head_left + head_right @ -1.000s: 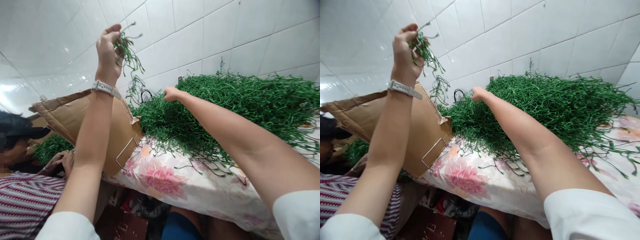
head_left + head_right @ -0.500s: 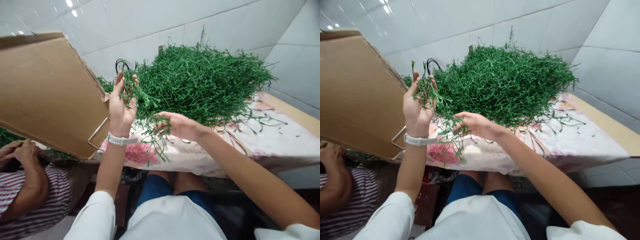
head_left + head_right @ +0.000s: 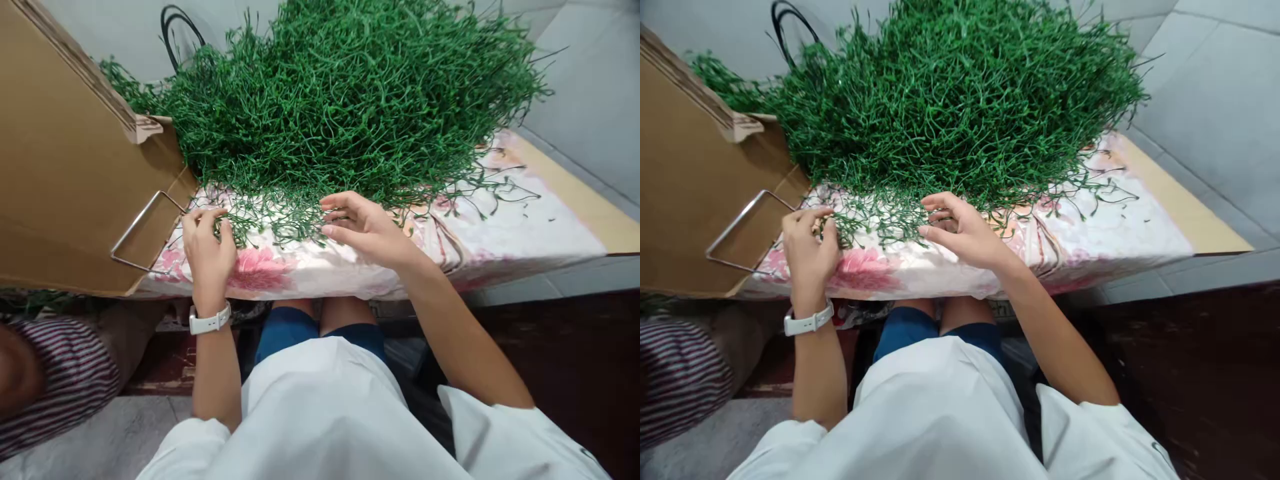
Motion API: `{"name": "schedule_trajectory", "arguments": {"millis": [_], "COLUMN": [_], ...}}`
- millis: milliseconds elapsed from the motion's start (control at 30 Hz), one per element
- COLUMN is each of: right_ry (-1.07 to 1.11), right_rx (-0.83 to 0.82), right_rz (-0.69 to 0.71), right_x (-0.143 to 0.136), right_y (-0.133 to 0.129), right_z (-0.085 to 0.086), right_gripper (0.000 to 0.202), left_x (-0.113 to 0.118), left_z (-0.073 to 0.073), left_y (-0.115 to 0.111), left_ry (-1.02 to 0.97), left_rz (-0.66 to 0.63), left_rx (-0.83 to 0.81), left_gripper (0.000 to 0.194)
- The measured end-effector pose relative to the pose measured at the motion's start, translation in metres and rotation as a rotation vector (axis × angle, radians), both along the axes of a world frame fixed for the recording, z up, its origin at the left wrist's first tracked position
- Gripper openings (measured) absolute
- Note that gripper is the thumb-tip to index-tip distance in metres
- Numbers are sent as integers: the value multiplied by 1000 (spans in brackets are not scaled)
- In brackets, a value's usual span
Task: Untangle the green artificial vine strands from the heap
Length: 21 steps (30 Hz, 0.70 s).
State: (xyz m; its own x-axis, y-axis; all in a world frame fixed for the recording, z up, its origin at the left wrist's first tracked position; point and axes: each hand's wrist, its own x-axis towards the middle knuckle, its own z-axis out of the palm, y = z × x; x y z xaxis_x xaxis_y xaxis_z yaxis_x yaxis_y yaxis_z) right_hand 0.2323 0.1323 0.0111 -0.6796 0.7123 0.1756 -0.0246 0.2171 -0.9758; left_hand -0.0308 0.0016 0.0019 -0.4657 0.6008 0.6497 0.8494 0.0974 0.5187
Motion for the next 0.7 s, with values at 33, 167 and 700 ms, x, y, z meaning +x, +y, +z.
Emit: {"name": "schedule_trajectory", "arguments": {"millis": [33, 167, 700], "right_ry": [0, -95, -505], "right_rx": [42, 305, 752], "right_rz": [-10, -34, 233], "right_x": [2, 7, 8], "right_y": [-4, -18, 13], "right_z": [-2, -4, 4], "right_gripper": [47, 43, 65], "left_x": [7, 31, 41], "left_z": [5, 32, -3], "left_y": [-8, -23, -7], "left_ry": [64, 100, 261], "left_rz": [102, 348, -223], "left_rx": [-51, -227, -199], "left_gripper": [21, 31, 25]}}
